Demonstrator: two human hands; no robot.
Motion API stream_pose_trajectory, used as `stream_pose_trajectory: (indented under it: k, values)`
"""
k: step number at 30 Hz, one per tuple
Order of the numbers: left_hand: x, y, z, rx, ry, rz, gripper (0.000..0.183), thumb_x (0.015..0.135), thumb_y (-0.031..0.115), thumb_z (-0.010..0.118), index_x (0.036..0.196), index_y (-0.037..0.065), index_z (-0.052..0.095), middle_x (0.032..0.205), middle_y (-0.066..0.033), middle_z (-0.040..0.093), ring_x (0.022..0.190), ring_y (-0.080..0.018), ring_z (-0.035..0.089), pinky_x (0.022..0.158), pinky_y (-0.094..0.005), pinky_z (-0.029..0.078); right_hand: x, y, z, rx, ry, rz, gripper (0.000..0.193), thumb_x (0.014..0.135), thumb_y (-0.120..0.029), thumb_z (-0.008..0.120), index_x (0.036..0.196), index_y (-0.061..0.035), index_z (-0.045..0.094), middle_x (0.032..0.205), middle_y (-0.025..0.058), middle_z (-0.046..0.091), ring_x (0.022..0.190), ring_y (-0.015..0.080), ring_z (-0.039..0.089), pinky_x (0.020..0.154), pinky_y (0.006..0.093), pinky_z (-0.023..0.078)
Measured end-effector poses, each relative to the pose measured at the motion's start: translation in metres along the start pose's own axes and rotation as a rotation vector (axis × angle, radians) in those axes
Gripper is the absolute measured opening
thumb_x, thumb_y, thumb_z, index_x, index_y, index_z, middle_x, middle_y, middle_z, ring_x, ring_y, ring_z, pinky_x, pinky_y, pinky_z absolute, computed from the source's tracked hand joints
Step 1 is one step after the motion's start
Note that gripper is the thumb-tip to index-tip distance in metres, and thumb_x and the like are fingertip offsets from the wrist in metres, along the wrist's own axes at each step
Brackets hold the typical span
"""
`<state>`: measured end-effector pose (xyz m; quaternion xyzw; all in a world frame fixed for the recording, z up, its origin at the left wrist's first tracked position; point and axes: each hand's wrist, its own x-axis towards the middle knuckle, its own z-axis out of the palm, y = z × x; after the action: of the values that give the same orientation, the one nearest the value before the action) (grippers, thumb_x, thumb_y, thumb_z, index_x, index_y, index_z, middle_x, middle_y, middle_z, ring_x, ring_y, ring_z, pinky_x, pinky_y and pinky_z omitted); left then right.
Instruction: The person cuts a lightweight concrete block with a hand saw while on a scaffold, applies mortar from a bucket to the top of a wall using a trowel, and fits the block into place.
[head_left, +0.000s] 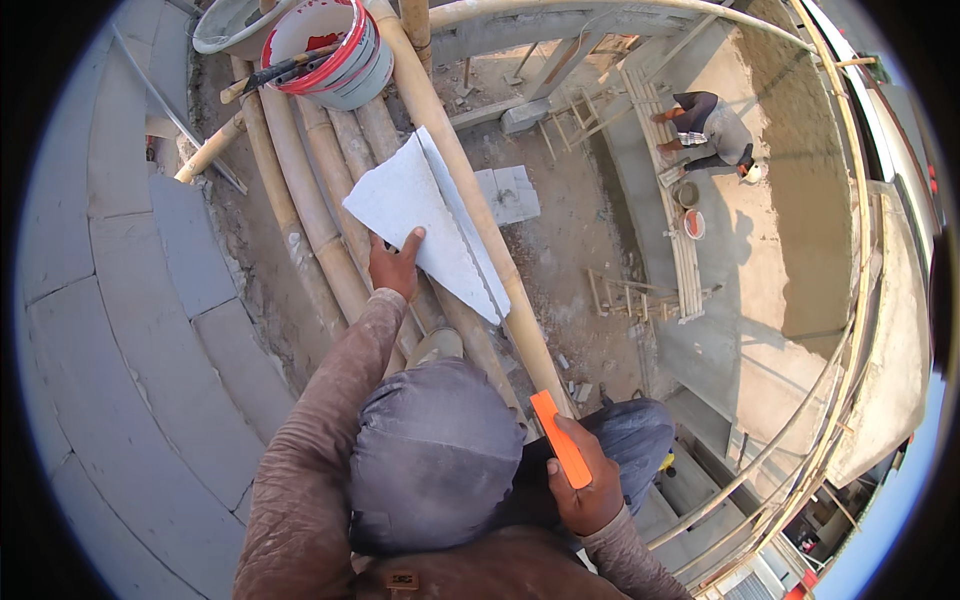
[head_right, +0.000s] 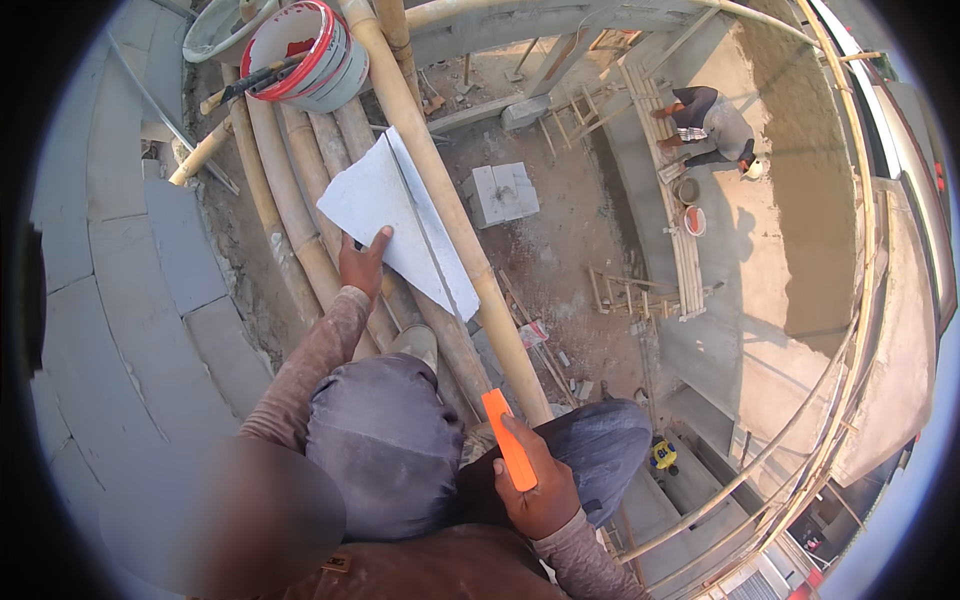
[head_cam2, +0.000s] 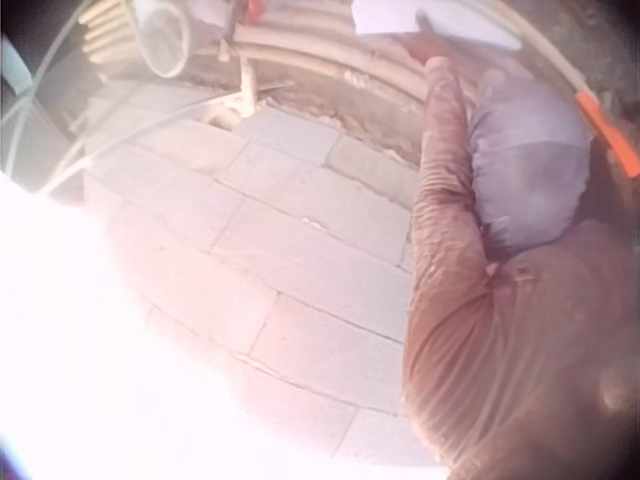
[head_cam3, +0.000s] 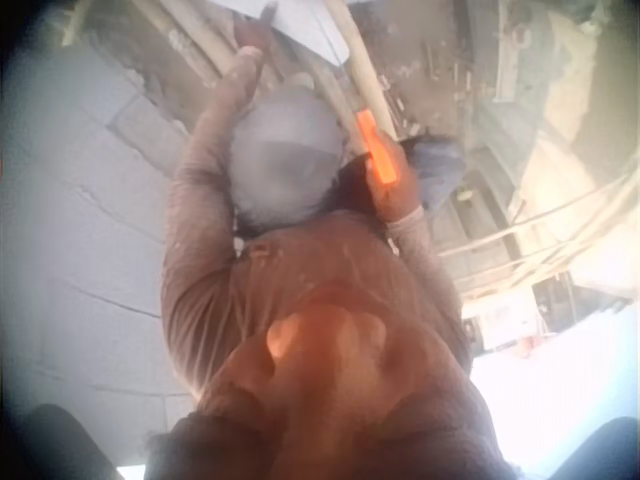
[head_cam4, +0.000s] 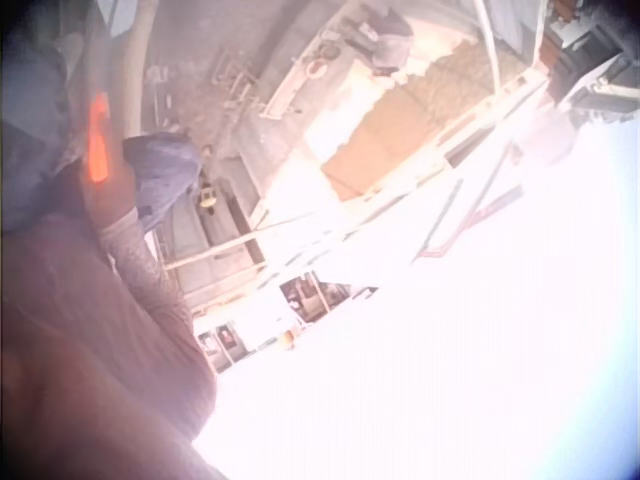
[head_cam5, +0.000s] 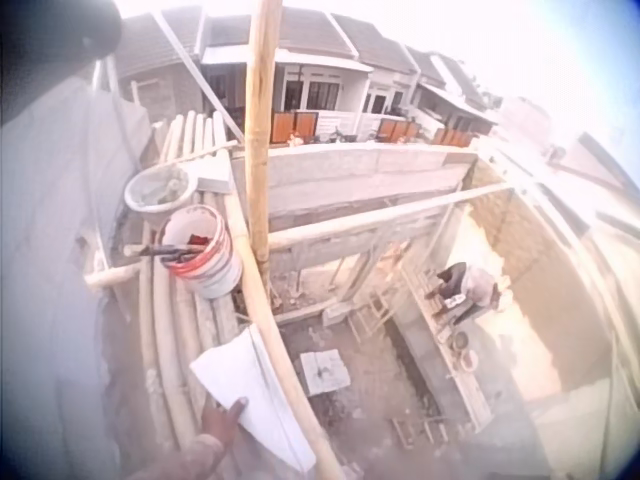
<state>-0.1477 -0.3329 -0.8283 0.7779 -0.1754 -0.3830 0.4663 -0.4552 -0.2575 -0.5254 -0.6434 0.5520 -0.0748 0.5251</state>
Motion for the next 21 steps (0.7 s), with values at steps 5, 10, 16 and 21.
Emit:
stream_pose_trajectory:
  k: [5, 10, 16, 21]
  values:
    - [0.007, 0.003, 0.014, -0.051, -0.051, 0.009, 0.087, 0.086, 0.033, 0.082, 0.151, -0.004, 0.037, 0.136, -0.0240, 0.061, 0.124, -0.0331, 0.062, 0.108, -0.0396, 0.047, 0.143, 0.010, 0.038, -0.002, 0.076, -0.139, 0.053, 0.096, -0.015, 0.065, 0.145, -0.0027, 0.048, 0.134, 0.0228, 0.063, 0.117, 0.0443, 0.065, 0.099, 0.0440, 0.053]
    - [0.002, 0.003, -0.004, 0.012, 0.010, -0.008, 0.085, 0.086, 0.032, 0.081, 0.150, -0.004, 0.037, 0.136, -0.0242, 0.061, 0.124, -0.0332, 0.062, 0.108, -0.0392, 0.047, 0.025, 0.010, 0.013, -0.003, 0.015, -0.053, 0.052, 0.097, -0.015, 0.064, 0.145, -0.0038, 0.048, 0.135, 0.0239, 0.062, 0.114, 0.0432, 0.067, 0.100, 0.0431, 0.053]
    - [-0.002, 0.013, 0.009, -0.012, -0.020, 0.039, 0.083, 0.086, 0.031, 0.081, 0.149, -0.004, 0.039, 0.135, -0.0235, 0.062, 0.123, -0.0320, 0.062, 0.107, -0.0395, 0.047, 0.080, 0.009, 0.020, -0.008, 0.068, -0.129, 0.051, 0.097, -0.016, 0.063, 0.144, -0.0043, 0.049, 0.131, 0.0247, 0.064, 0.112, 0.0441, 0.066, 0.097, 0.0441, 0.054]
    - [0.012, -0.010, 0.001, -0.068, -0.075, -0.009, 0.082, 0.086, 0.031, 0.082, 0.148, -0.003, 0.041, 0.134, -0.0228, 0.063, 0.122, -0.0311, 0.063, 0.107, -0.0397, 0.047, 0.124, 0.011, 0.047, -0.002, 0.046, -0.056, 0.050, 0.097, -0.017, 0.064, 0.143, -0.0050, 0.050, 0.131, 0.0237, 0.064, 0.113, 0.0446, 0.065, 0.096, 0.0453, 0.053]
